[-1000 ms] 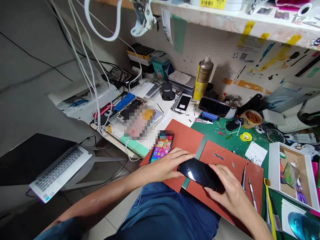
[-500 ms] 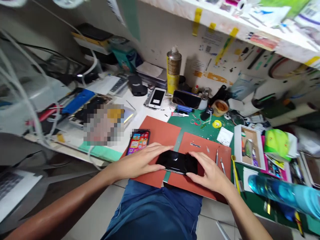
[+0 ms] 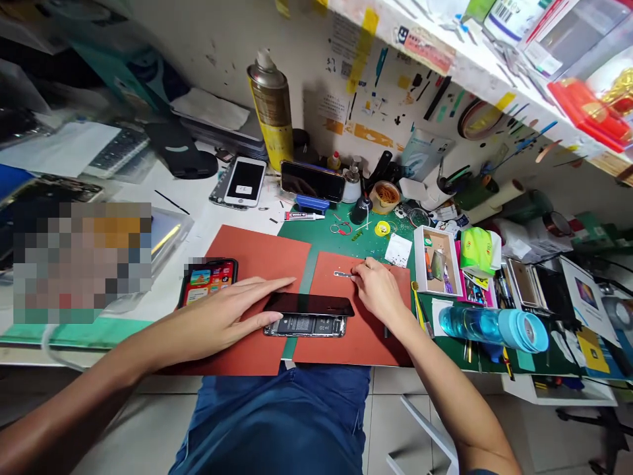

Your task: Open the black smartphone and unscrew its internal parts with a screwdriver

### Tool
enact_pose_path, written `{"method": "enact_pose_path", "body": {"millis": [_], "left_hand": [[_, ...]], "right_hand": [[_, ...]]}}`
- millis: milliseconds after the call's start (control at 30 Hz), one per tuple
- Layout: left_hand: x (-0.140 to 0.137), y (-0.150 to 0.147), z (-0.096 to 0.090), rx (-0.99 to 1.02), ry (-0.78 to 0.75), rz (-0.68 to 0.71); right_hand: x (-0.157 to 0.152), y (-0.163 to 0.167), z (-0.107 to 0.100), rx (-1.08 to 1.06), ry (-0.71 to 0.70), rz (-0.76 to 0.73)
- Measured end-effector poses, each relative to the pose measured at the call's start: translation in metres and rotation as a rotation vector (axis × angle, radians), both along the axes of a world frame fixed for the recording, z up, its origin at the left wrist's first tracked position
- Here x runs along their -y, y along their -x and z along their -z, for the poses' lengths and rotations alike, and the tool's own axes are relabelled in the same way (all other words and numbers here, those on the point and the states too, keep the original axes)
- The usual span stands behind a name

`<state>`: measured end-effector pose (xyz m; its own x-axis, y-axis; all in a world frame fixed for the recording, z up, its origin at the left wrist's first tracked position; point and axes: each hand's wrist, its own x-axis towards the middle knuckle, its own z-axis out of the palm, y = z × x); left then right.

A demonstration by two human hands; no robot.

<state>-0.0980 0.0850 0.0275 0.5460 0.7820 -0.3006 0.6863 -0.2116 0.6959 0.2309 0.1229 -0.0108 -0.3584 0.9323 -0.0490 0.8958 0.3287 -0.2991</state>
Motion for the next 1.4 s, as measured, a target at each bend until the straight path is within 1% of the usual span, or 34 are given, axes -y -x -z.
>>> {"method": "enact_pose_path", "body": {"millis": [100, 267, 400, 467, 533, 567, 600, 667, 700, 767, 833, 900, 967, 1067, 1200, 1300, 1400], "left_hand": [[-0.004, 0.0, -0.001, -0.055, -0.025, 0.036], [-0.008, -0.001, -0.002, -0.076, -0.02, 0.02], [-0.011, -0.003, -0.005, -0.066, -0.028, 0.017], [-0.011, -0.004, -0.007, -0.057, -0.029, 0.024], [-0.012, -0.004, -0.009, -0.051, -0.022, 0.028], [-0.012, -0.004, -0.009, -0.048, -0.02, 0.025], [-0.012, -0.004, -0.009, -0.045, -0.017, 0.021], [-0.012, -0.004, -0.008, -0.037, -0.01, 0.012], [-0.012, -0.004, -0.007, -0.033, -0.008, 0.007], [-0.012, -0.005, -0.005, -0.024, -0.01, 0.002], [-0.012, -0.005, -0.003, -0.016, -0.025, 0.0], [-0.013, -0.005, -0.001, -0.005, -0.039, 0.005], [-0.013, -0.004, 0.0, 0.009, -0.04, 0.011], [-0.014, -0.002, 0.002, 0.033, -0.026, 0.017], [-0.015, 0.0, 0.003, 0.046, -0.02, 0.03], [-0.015, 0.001, 0.004, 0.055, -0.014, 0.032], [-0.015, 0.002, 0.005, 0.068, -0.009, 0.026]], "right_hand": [[0.0, 0.0, 0.001, 0.008, 0.014, 0.007], [-0.002, 0.002, 0.0, -0.03, 0.014, 0.001], [0.005, -0.004, -0.011, -0.104, -0.028, 0.026], [0.018, -0.014, -0.023, -0.137, -0.074, 0.083], [0.037, -0.028, -0.036, -0.166, -0.128, 0.158], [0.048, -0.034, -0.042, -0.198, -0.16, 0.219], [0.06, -0.037, -0.047, -0.228, -0.164, 0.277], [0.084, -0.037, -0.054, -0.298, -0.103, 0.347], [0.095, -0.031, -0.054, -0.339, -0.034, 0.347], [0.112, -0.009, -0.049, -0.447, 0.12, 0.334], [0.121, 0.022, -0.037, -0.571, 0.217, 0.37], [0.123, 0.054, -0.022, -0.665, 0.262, 0.438], [0.12, 0.08, -0.009, -0.695, 0.241, 0.471], [0.112, 0.103, 0.002, -0.676, 0.172, 0.484], [0.106, 0.116, 0.003, -0.63, 0.149, 0.47], [0.104, 0.12, 0.004, -0.611, 0.164, 0.459], [0.1, 0.122, 0.006, -0.59, 0.146, 0.455]]}}
